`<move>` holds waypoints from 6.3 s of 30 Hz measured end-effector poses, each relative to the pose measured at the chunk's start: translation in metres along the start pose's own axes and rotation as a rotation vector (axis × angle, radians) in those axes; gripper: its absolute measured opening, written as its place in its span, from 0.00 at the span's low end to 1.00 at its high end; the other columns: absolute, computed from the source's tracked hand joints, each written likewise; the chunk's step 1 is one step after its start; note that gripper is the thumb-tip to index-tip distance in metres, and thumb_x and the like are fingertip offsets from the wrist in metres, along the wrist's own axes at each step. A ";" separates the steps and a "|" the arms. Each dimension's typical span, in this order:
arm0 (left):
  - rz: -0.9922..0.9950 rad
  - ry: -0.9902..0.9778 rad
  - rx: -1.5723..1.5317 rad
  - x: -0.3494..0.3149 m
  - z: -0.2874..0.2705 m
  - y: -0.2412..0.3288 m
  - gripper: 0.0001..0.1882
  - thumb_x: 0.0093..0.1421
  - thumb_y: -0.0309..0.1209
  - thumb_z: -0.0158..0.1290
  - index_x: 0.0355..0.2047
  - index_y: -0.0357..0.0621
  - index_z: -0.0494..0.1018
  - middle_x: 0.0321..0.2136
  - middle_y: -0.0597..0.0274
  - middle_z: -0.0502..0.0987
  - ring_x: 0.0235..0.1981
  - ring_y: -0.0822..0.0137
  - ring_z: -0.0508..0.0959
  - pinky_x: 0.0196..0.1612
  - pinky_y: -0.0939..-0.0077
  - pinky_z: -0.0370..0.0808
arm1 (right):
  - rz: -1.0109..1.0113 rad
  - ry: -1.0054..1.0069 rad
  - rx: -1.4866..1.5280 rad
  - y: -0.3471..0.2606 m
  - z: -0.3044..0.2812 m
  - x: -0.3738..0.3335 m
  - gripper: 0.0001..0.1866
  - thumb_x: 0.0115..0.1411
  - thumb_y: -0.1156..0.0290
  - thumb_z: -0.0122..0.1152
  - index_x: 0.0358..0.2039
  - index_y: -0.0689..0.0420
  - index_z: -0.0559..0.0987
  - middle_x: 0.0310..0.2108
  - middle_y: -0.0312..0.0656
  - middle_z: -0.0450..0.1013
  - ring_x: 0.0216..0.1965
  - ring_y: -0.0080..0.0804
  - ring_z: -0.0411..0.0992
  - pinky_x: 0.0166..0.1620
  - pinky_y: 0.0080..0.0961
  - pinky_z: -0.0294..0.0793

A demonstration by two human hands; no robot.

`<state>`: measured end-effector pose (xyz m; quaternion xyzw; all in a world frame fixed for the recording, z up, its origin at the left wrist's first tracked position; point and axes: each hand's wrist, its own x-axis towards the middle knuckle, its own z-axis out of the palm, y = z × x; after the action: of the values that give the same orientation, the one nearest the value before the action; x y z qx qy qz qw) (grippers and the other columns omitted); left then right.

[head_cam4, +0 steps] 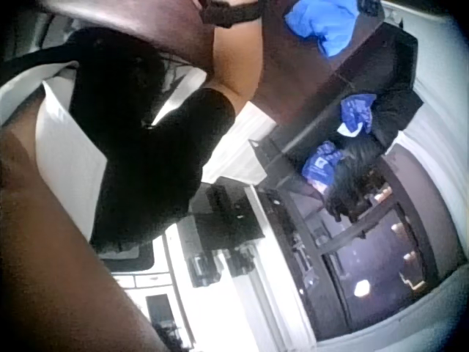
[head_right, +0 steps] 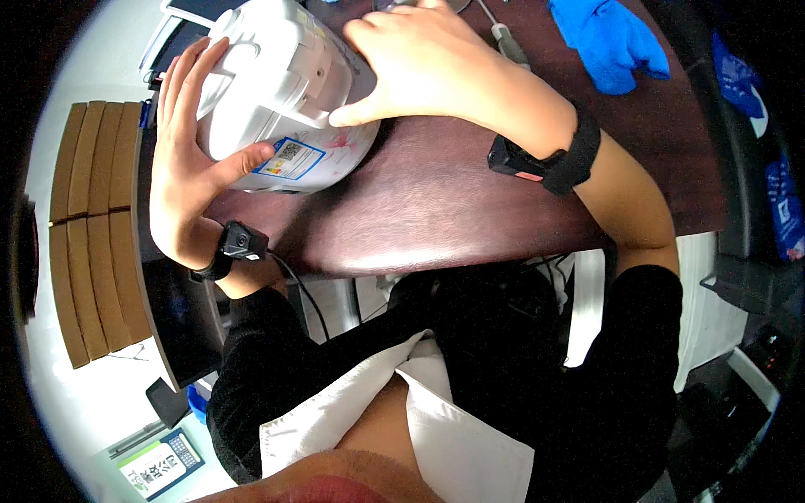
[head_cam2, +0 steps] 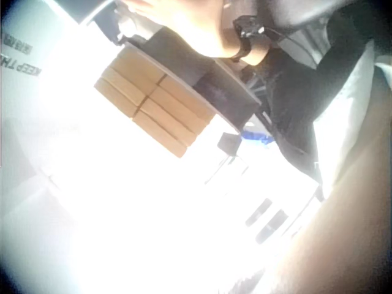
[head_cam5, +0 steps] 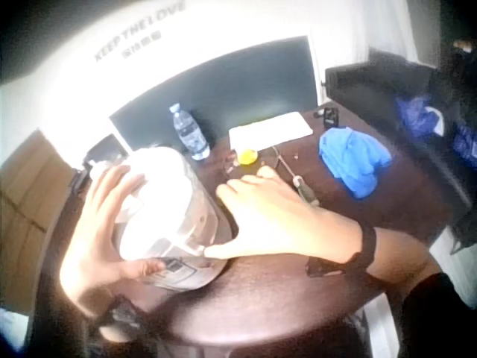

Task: The person uses a screwdriver to remove screws from the exterior of a white rice cooker. They detach a small plastic cover, open the lid to reveal the inner pot, and continue unscrewing components from the lid and body.

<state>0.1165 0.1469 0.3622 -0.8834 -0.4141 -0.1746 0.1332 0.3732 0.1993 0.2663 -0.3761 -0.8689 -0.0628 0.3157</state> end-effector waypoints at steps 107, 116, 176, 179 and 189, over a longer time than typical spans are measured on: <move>-0.025 0.426 -0.063 -0.054 0.022 -0.026 0.52 0.39 0.69 0.61 0.54 0.39 0.73 0.56 0.35 0.68 0.51 0.44 0.76 0.48 0.52 0.78 | -0.038 -0.373 0.385 0.064 0.028 0.000 0.08 0.49 0.71 0.65 0.21 0.61 0.78 0.16 0.48 0.71 0.18 0.39 0.72 0.25 0.31 0.69; -0.024 0.407 -0.069 -0.055 0.022 -0.029 0.52 0.39 0.69 0.61 0.54 0.38 0.73 0.57 0.33 0.67 0.52 0.43 0.76 0.48 0.51 0.78 | -0.474 0.159 -0.136 0.070 -0.007 0.050 0.08 0.44 0.67 0.66 0.19 0.56 0.77 0.19 0.41 0.70 0.21 0.38 0.71 0.24 0.33 0.70; -0.059 0.413 -0.067 -0.055 0.024 -0.032 0.56 0.36 0.72 0.60 0.54 0.38 0.73 0.56 0.34 0.68 0.52 0.43 0.76 0.50 0.52 0.77 | -0.630 0.060 0.055 0.072 0.017 0.095 0.11 0.36 0.65 0.63 0.10 0.55 0.70 0.12 0.44 0.67 0.16 0.47 0.69 0.22 0.38 0.66; -0.035 0.413 -0.085 -0.054 0.023 -0.032 0.55 0.36 0.71 0.61 0.54 0.38 0.74 0.56 0.34 0.68 0.52 0.44 0.76 0.49 0.53 0.77 | -0.586 0.084 0.102 0.073 0.023 0.082 0.12 0.36 0.66 0.63 0.09 0.54 0.69 0.11 0.43 0.67 0.16 0.47 0.68 0.22 0.37 0.66; 0.009 0.431 -0.083 -0.056 0.023 -0.034 0.54 0.35 0.71 0.62 0.53 0.39 0.74 0.56 0.34 0.69 0.52 0.45 0.76 0.49 0.53 0.77 | -0.447 0.157 0.166 0.056 0.005 0.036 0.13 0.37 0.70 0.65 0.09 0.56 0.68 0.13 0.43 0.65 0.17 0.45 0.67 0.23 0.36 0.67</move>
<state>0.0614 0.1387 0.3215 -0.8322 -0.3644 -0.3759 0.1829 0.3906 0.2635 0.2764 -0.1412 -0.9054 -0.0886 0.3905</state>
